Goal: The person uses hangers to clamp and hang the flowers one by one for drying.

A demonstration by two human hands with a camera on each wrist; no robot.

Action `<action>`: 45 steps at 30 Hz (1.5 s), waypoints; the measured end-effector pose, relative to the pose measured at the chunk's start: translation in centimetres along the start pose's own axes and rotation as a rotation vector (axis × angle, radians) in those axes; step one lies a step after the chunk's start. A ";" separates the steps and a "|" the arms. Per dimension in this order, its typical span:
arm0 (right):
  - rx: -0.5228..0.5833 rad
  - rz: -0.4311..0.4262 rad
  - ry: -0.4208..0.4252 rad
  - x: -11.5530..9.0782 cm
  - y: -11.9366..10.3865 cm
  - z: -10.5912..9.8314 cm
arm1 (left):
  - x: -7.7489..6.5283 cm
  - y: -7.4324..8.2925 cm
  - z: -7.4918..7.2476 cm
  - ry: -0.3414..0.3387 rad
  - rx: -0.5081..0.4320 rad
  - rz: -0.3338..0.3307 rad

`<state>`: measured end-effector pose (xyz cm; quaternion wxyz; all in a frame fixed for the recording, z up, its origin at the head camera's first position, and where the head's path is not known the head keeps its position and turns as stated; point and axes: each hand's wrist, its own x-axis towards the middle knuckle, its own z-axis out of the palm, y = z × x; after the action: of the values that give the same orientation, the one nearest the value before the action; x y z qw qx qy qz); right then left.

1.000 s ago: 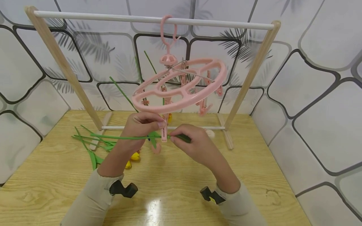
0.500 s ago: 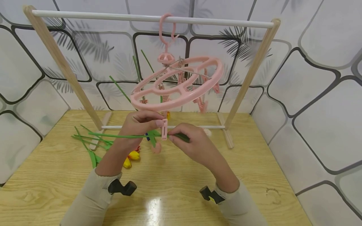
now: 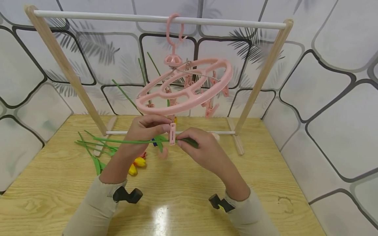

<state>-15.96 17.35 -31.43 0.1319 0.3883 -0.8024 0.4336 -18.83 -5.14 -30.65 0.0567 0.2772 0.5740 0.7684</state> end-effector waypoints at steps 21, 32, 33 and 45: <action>-0.158 -0.083 0.010 0.0 -0.2 0.5 | -0.9 1.8 -2.4 -0.049 0.429 0.035; -0.272 -0.132 0.051 -0.3 -0.1 0.8 | -1.7 1.9 -3.8 -0.044 0.489 -0.003; -0.274 -0.135 0.056 -0.3 -0.2 0.8 | -1.8 1.9 -4.1 -0.045 0.491 -0.008; -0.297 -0.153 0.081 -1.0 -0.3 -1.1 | -3.8 2.6 -6.4 -0.006 0.492 -0.011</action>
<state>-15.21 18.66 -31.16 0.2527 0.4066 -0.8198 0.3143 -18.16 -12.96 -30.88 -0.0065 0.2818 0.7453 0.6042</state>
